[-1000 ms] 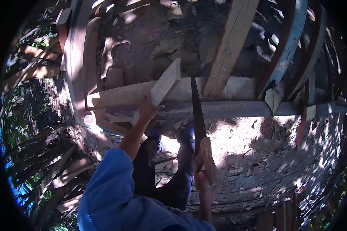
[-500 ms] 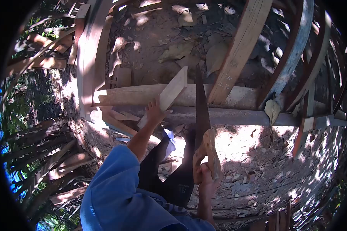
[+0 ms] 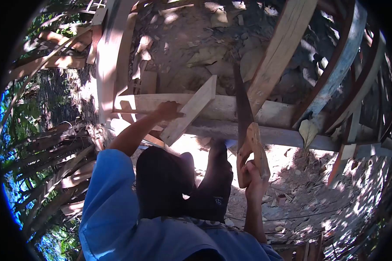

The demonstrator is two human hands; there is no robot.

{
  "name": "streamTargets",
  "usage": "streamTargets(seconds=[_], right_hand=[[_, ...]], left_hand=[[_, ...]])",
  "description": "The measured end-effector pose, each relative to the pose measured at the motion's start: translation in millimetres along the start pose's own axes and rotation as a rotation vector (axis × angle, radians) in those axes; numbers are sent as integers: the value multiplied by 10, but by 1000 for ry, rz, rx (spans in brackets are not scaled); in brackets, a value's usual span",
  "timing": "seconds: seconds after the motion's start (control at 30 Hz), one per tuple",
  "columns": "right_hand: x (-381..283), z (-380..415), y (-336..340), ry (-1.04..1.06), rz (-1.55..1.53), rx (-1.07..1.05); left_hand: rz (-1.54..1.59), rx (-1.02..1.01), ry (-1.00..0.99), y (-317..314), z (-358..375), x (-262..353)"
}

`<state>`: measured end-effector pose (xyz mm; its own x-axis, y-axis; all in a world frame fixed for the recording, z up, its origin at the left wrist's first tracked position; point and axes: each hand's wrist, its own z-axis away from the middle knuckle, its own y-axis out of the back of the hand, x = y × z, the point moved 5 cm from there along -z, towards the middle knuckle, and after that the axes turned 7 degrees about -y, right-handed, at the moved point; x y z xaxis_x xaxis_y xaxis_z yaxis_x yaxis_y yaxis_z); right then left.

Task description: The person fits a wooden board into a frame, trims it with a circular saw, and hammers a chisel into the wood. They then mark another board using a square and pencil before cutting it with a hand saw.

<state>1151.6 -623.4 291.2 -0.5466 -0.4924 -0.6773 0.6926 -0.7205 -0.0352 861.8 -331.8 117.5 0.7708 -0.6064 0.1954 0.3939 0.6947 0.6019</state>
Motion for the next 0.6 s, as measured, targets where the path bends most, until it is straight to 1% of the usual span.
streamTargets(seconds=[0.03, 0.07, 0.13, 0.17, 0.23, 0.3, 0.37, 0.4, 0.47, 0.53, 0.6], right_hand=[[-38, -39, -66, 91, -91, -13], [-98, -56, -115, 61, -80, -38], [-155, -62, -170, -1, -66, -76], [40, -148, -133, -42, -135, -150], [49, -138, -216, -37, -66, -152], [34, -109, -357, -44, -48, -120], [-93, -16, -511, -93, -70, -89], [-109, -39, -562, -118, -83, -72], [3, -129, -607, -113, -31, -80], [20, -215, -702, -125, 16, -69], [166, -370, -757, -147, 84, -85]], left_hand=[[-24, 5, -27, 218, 66, -52], [-45, 7, -53, 408, 134, -69], [-15, 41, -37, 919, 318, 59], [-28, 62, -41, 1094, 340, 116], [-65, 118, -52, 1412, 243, 137], [-225, 193, -242, 1293, -217, -196], [-236, 195, -232, 1175, -531, -325], [-174, 161, -129, 1104, -803, -324], [-51, 171, 30, 1070, -1131, -196], [77, 252, 148, 1002, -1215, -19], [180, 355, 175, 551, -1569, -146]])
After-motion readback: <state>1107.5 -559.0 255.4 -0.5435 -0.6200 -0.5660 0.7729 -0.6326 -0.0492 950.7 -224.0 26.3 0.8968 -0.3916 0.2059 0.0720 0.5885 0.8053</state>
